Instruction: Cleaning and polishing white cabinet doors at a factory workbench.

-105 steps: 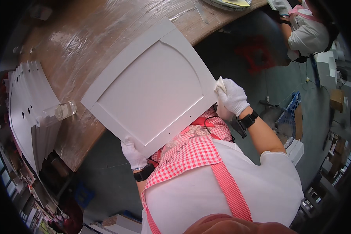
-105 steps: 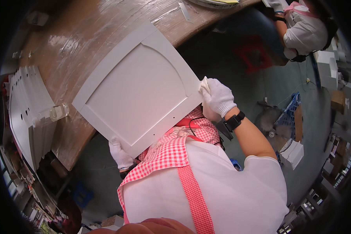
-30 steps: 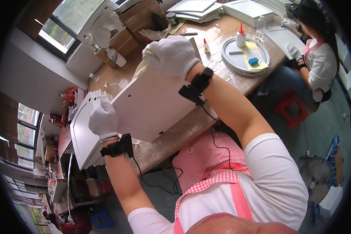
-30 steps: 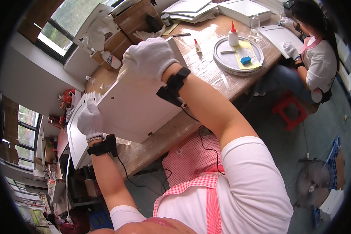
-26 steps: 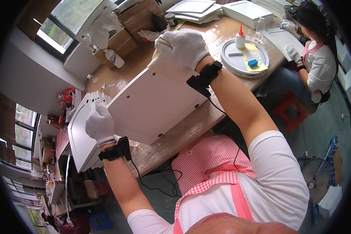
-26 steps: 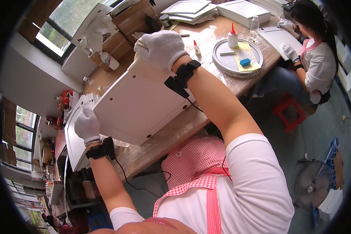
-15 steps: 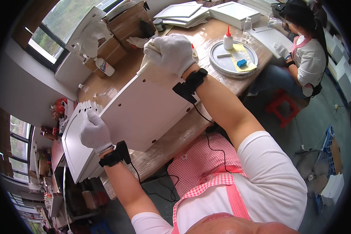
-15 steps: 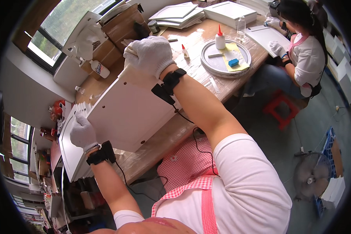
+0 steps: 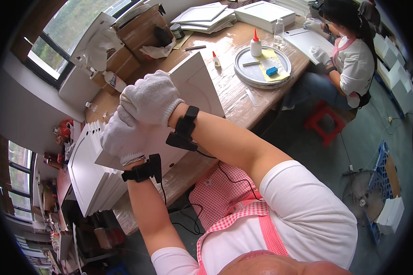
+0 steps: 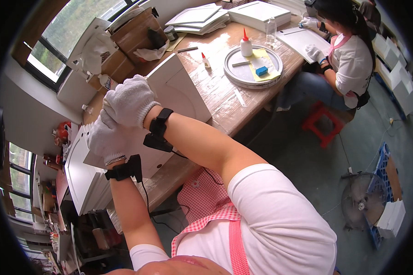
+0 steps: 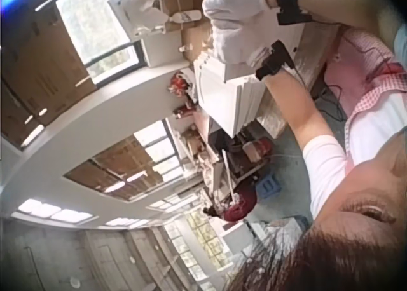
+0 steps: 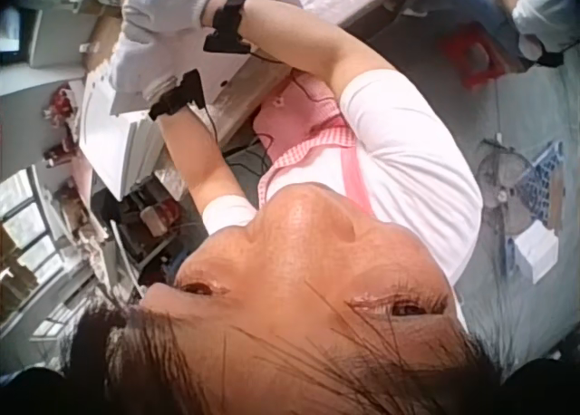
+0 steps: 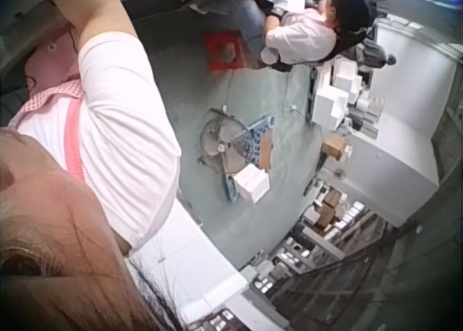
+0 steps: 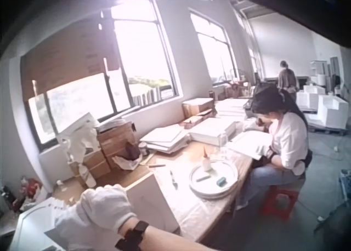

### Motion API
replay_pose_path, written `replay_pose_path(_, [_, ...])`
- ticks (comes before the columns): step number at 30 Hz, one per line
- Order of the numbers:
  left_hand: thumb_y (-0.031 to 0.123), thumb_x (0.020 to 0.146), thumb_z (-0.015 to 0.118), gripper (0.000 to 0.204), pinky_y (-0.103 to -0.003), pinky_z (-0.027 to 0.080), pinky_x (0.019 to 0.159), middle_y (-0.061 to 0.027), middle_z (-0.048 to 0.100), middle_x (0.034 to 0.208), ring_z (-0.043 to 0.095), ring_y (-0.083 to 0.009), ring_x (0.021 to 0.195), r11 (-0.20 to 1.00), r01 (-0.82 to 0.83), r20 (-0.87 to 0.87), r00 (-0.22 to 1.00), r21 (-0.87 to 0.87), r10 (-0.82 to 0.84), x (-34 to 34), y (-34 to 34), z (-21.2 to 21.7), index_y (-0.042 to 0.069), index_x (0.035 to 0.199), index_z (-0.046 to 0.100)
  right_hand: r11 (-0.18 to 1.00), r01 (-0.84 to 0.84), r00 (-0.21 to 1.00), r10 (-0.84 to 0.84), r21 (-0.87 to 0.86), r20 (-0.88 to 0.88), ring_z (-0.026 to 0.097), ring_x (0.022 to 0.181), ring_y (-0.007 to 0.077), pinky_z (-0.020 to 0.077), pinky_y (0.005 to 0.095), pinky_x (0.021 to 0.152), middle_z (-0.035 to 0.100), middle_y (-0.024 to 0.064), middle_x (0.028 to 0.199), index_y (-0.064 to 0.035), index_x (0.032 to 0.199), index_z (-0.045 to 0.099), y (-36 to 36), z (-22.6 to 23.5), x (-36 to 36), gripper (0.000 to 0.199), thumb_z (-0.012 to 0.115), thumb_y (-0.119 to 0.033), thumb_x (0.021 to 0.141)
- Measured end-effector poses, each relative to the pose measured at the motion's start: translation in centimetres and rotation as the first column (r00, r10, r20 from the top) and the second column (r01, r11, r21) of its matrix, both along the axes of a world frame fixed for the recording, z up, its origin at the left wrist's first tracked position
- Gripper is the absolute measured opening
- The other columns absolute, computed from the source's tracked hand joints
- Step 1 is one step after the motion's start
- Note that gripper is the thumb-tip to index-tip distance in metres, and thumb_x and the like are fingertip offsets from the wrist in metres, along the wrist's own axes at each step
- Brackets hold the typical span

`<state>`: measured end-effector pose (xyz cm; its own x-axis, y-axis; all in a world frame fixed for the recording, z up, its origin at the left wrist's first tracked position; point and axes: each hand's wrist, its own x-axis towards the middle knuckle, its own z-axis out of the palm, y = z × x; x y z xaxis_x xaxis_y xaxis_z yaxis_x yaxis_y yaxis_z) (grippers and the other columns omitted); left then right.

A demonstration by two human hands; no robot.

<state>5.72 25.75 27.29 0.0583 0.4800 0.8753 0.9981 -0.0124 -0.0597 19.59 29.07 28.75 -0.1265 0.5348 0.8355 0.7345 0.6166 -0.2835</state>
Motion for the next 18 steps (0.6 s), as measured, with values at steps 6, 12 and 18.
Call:
replay_pose_path(6, [0.042,0.104,0.049,0.05,-0.047,0.054,0.061,-0.0157,0.071,0.073,0.069,-0.0372,0.065,0.994,-0.111,0.009,0.994,0.016,0.111,-6.3,-2.0,-0.5,0.008,0.083,0.078,0.998,0.019,0.998,-0.023,0.063,0.06,0.071,0.077,0.029,0.0506,0.0451,0.072,0.073,0.0068,0.078,-0.0205,0.083,0.075,2.4,-0.6,5.8,0.023,0.066,-0.04,0.089])
replay_pose_path(12, [0.048,0.105,0.048,0.056,-0.048,0.054,0.062,-0.0195,0.071,0.074,0.07,-0.0403,0.068,0.978,-0.205,0.289,0.935,-0.032,0.205,-10.0,-3.3,-1.5,0.005,0.088,0.079,0.988,-0.124,0.928,0.084,-0.089,-0.363,0.072,0.075,0.0251,0.0567,0.0341,0.073,0.073,0.0123,0.08,-0.0121,0.095,0.078,4.3,-0.8,10.3,0.031,0.065,-0.04,0.097])
replay_pose_path(18, [0.05,0.103,0.056,0.056,-0.041,0.053,0.063,-0.0155,0.072,0.071,0.07,-0.0309,0.065,0.988,-0.121,0.648,0.761,0.099,0.028,-7.7,-2.8,-0.8,0.001,0.085,0.077,0.903,-0.38,0.239,0.307,0.202,-0.921,0.06,0.074,0.0069,0.0501,0.0238,0.068,0.072,-0.0007,0.083,-0.0034,0.093,0.074,7.5,-2.4,9.9,0.028,0.059,-0.023,0.106])
